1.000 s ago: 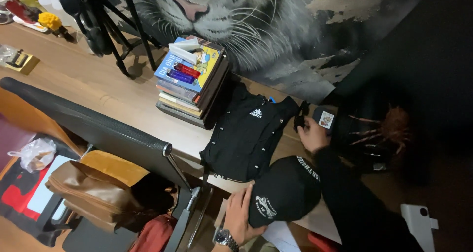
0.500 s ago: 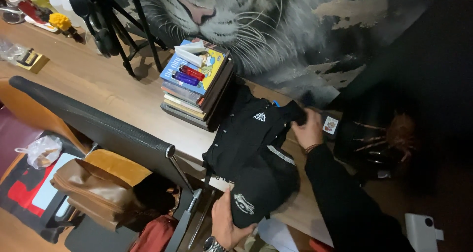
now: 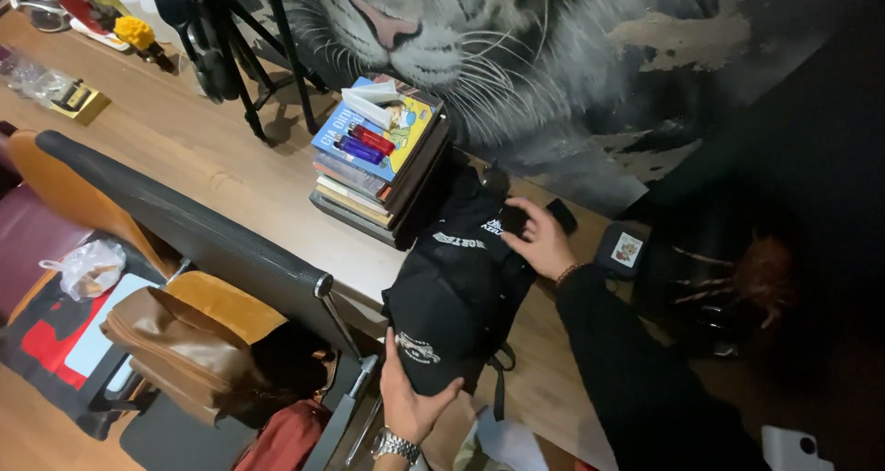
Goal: The person gathers several items including books, a baseball cap, a smartphone, and a tablet from a desk. The person then packs a pair of jeans, the tablet, and a coiled phone charger into a backpack before closing the bag's buckled straps.
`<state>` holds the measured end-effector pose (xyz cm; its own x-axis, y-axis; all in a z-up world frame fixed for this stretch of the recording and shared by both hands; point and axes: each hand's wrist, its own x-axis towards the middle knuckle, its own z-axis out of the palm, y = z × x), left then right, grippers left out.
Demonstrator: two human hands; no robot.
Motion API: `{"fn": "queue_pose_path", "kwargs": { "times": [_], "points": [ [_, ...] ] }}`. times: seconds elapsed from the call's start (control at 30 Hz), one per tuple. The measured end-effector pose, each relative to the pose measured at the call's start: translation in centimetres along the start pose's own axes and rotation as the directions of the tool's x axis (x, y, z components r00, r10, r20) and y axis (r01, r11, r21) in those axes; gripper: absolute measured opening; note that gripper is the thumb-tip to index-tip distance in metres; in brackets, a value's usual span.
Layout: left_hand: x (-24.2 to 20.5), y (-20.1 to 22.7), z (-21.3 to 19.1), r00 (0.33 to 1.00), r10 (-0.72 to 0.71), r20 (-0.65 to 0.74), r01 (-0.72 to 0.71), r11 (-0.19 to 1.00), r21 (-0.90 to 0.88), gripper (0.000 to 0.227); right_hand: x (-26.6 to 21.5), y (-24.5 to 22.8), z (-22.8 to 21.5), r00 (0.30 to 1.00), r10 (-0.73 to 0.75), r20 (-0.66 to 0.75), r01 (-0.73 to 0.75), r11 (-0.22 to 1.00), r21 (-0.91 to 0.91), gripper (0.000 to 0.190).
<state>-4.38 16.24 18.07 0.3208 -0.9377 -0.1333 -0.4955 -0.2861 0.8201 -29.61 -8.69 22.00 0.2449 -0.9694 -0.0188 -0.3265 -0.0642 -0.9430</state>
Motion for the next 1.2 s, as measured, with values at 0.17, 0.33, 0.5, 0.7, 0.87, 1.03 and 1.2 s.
{"fn": "queue_pose_path", "kwargs": {
  "times": [0.17, 0.33, 0.5, 0.7, 0.87, 1.03, 1.2],
  "points": [
    [1.2, -0.1, 0.3, 0.997, 0.046, -0.055, -0.046, 0.999, 0.013, 0.147, 0.8, 5.8, 0.4, 0.984, -0.016, 0.179, 0.058, 0.971, -0.23, 0.055],
    [2.6, -0.2, 0.2, 0.976, 0.186, -0.112, -0.186, 0.982, 0.014, 0.143, 2.2, 5.4, 1.9, 0.969, 0.006, 0.246, 0.095, 0.914, -0.396, 0.057],
    [3.0, -1.2, 0.2, 0.98, 0.156, -0.124, -0.147, 0.986, 0.081, 0.141, 6.3, 6.6, 3.9, 0.926, 0.16, 0.341, 0.118, 0.736, -0.666, 0.09],
    [2.8, -2.3, 0.1, 0.978, 0.164, -0.131, -0.146, 0.979, 0.141, 0.143, 8.1, 10.4, 4.7, 0.932, 0.165, 0.324, 0.174, 0.579, -0.797, 0.063],
    [2.7, -2.9, 0.0, 0.979, 0.149, -0.141, -0.127, 0.98, 0.155, 0.141, 7.6, 10.0, 4.6, 0.945, 0.048, 0.322, 0.261, 0.481, -0.837, 0.051],
    [3.1, -2.1, -0.4, 0.981, 0.148, -0.123, -0.131, 0.981, 0.141, 0.142, 6.3, 7.3, 3.1, 0.95, -0.108, 0.294, 0.288, 0.668, -0.687, 0.051],
    [2.7, -1.5, -0.5, 0.968, 0.199, -0.155, -0.181, 0.976, 0.122, 0.141, 6.4, 8.6, 2.3, 0.999, -0.007, 0.044, 0.016, 0.978, -0.209, 0.053]
  ]
}}
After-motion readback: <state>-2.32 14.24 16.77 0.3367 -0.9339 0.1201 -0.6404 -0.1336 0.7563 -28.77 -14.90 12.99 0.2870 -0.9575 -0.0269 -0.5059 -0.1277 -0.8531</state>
